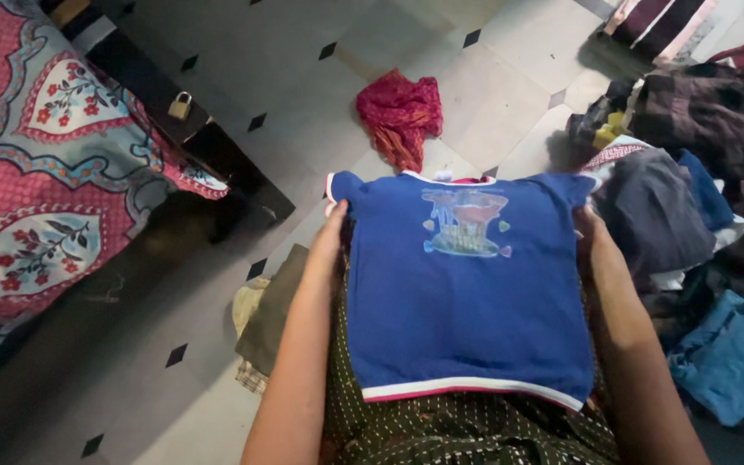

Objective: The person folds clothes by hand, including a white shirt and a blue shirt, placing them into a pile.

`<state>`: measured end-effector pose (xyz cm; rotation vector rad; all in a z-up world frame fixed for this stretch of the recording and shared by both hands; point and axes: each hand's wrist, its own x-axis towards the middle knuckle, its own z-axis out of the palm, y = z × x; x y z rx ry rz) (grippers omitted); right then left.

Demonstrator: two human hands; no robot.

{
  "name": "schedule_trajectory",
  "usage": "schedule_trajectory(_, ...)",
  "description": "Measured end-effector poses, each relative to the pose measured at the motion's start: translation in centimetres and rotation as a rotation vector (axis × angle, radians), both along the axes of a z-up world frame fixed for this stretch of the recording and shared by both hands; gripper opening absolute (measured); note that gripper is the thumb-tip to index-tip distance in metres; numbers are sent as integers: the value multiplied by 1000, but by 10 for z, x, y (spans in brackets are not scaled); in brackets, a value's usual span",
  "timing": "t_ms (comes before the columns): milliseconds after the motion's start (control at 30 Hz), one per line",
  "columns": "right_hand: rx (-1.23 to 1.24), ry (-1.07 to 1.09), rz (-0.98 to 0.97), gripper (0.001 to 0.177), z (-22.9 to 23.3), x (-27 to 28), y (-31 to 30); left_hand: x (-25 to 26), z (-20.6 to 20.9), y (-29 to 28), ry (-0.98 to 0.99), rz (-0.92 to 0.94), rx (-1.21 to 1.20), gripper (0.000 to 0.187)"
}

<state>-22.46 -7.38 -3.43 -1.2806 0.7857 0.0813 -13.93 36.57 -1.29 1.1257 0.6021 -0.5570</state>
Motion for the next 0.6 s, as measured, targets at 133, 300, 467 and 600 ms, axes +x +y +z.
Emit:
schedule_trajectory(133,-58,320,-14,56,7,28,-7,16,-25,16,-88,227,-264,40)
schedule_trajectory(300,-232,-52,145,54,24,48,-3,43,-17,12,-143,480,-311,20)
schedule_trajectory(467,-189,122,-52,51,64,75,28,47,8,-13,-252,381,-73,28)
schedule_trajectory(600,-485,69,125,47,58,83,27,54,4,-20,-195,256,307,48)
